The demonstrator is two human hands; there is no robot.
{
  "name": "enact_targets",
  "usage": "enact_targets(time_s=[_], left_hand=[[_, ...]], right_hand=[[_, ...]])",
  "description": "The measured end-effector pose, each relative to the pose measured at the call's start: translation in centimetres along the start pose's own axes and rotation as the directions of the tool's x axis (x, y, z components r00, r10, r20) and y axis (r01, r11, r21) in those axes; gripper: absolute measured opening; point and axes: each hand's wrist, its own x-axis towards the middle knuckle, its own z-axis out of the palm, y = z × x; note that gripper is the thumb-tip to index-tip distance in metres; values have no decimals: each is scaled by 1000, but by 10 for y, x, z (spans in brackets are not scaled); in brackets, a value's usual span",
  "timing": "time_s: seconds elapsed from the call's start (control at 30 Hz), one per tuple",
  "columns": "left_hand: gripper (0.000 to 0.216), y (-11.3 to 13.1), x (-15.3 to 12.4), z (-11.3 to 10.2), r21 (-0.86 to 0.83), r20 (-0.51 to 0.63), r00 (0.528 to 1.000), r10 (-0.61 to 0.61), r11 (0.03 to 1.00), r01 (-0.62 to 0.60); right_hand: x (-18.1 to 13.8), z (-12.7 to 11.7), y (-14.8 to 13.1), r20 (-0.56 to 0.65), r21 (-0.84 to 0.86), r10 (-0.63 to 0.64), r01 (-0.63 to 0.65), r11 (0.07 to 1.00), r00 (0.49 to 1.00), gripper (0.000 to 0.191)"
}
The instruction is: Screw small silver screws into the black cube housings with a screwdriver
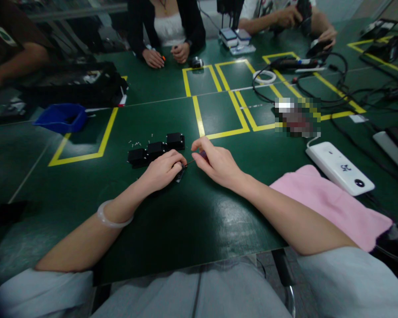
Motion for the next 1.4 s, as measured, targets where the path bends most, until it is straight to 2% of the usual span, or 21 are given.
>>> enact_targets(time_s=[0.1, 0.2, 0.3, 0.43, 0.7, 0.9, 1.03, 1.3, 1.4], left_hand=[[33, -1, 0, 0, -31, 3, 1000, 3, 1000, -3], [34, -2, 1, -1, -95, 14, 1000, 2, 996, -1], [34, -2, 3, -3, -163, 38, 999, -6, 987, 12], [33, -2, 4, -4, -206, 40, 999, -12, 978, 20], [31, 1, 3, -4, -185, 28, 1000, -12, 983, 17], [31, 1, 2, -4, -164, 25, 1000, -1, 986, 5], [31, 1, 2, -4, -158, 27, 1000, 0, 987, 5], [31, 1, 2, -4, -160, 32, 999, 5, 987, 0], [31, 1, 1, -4, -150, 25, 1000, 15, 989, -11]], right_hand=[[1, -2, -2, 34, -13, 16, -16, 1000, 999, 15], [1, -2, -3, 10, -11, 20, -20, 1000, 1000, 10], [0, -1, -2, -22, -11, 21, -21, 1000, 1000, 12], [1, -2, -2, 3, -20, 44, -44, 999, 999, 13], [0, 0, -2, -48, -20, 33, -33, 999, 998, 13], [1, -3, -2, 2, -19, 54, -54, 998, 999, 13], [1, -2, -2, -8, -1, 47, -47, 999, 999, 6], [1, -2, -1, -2, -8, 32, -32, 999, 999, 12], [1, -2, -1, -7, 4, 36, -36, 999, 999, 9]])
